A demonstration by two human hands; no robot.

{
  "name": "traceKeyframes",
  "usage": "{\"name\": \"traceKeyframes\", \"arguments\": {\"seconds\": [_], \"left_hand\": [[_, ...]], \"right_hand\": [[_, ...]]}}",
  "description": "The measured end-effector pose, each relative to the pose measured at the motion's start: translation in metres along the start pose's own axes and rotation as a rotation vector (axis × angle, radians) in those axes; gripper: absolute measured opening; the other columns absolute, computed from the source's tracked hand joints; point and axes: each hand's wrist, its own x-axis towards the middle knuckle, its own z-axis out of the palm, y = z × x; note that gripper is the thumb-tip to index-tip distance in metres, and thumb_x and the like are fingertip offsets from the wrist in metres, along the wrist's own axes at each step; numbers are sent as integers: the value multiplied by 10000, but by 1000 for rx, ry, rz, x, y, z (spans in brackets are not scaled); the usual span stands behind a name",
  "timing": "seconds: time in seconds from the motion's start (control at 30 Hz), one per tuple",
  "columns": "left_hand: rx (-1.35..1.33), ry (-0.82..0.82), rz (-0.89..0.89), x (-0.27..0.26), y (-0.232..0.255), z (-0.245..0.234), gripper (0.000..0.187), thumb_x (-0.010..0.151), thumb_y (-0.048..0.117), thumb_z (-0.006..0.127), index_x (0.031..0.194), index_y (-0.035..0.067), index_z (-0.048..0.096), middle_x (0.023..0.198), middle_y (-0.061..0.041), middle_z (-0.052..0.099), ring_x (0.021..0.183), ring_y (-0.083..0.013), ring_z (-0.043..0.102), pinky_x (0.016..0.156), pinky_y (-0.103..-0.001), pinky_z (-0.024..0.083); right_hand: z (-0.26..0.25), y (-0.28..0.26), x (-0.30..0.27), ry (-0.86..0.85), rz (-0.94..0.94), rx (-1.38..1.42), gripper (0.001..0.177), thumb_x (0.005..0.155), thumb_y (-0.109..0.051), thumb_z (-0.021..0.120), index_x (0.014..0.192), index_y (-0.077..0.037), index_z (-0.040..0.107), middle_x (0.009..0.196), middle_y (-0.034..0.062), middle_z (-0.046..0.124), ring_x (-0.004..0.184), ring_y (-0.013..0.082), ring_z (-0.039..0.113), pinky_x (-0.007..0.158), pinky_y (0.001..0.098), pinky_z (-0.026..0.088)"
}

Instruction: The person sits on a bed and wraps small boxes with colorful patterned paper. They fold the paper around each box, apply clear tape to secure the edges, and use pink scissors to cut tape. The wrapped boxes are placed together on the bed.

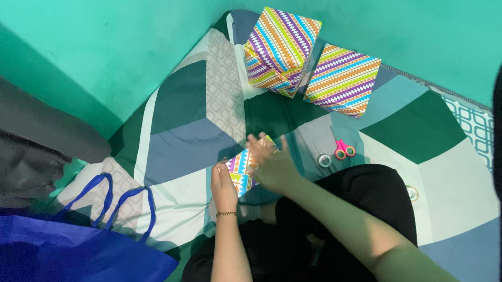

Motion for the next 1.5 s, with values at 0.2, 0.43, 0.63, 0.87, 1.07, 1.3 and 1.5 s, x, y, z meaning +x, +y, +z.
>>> {"name": "traceKeyframes", "arguments": {"seconds": [0.2, 0.43, 0.63, 0.87, 1.07, 1.3, 1.5], "left_hand": [[-314, 24, -185, 11, -23, 19, 428, 1085, 362, 471, 1251, -8, 610, 1105, -135, 664, 975, -189, 630, 888, -334, 512], [-264, -113, 103, -7, -20, 14, 495, 1060, 397, 412, 1347, 17, 544, 1702, -140, 203, 1459, -226, 368, 1162, -336, 314], [-580, -255, 190, 10, -14, 18, 429, 1045, 323, 420, 1344, 41, 544, 1760, -111, 2, 1464, -285, 384, 1158, -410, 383], [660, -377, 131, 1, -71, 19, 656, 898, 208, 619, 1524, 147, 434, 1676, -187, 188, 1532, -398, 273, 1231, -479, 263], [1191, -146, 395, -30, -84, 70, 780, 943, 500, 501, 1610, 208, 219, 1700, -119, 87, 1552, -354, 41, 1169, -655, 49], [1274, -558, -52, -40, -41, 74, 1074, 896, 695, 524, 1650, 109, 33, 1723, -115, -24, 1578, -337, -104, 1144, -722, -45], [1164, -528, -17, -38, -26, 72, 1079, 887, 761, 489, 1635, 131, 31, 1721, -121, -88, 1561, -350, -136, 1133, -752, -47]], "right_hand": [[-10, 27, -3, 20, 81, 119, 651, 995, -408, 513, 1546, -86, 389, 1636, 158, 397, 1392, 431, 427, 1084, 605, 372], [-26, 34, -14, -18, 434, 707, 585, 1057, -333, 445, 1597, -115, 381, 1512, 217, 526, 1352, 361, 569, 1100, 394, 441], [-3, 55, -32, 108, 291, 859, 475, 1069, -303, 498, 1480, -74, 434, 1517, 195, 540, 1346, 315, 582, 1096, 376, 441], [29, 41, -76, -222, 121, 351, 539, 937, -304, 613, 1437, -134, 508, 1538, 134, 493, 1406, 403, 453, 1134, 544, 331], [55, 20, -49, -233, -245, 330, 606, 950, -353, 575, 1501, -124, 466, 1600, 184, 401, 1475, 447, 308, 1167, 636, 185], [102, 44, 3, -141, -206, 137, 609, 989, -358, 543, 1539, -113, 446, 1619, 118, 396, 1506, 317, 340, 1197, 575, 210], [122, 65, 40, -191, -177, 55, 668, 968, -356, 511, 1563, -75, 400, 1635, 113, 376, 1498, 294, 349, 1182, 569, 252]]}}
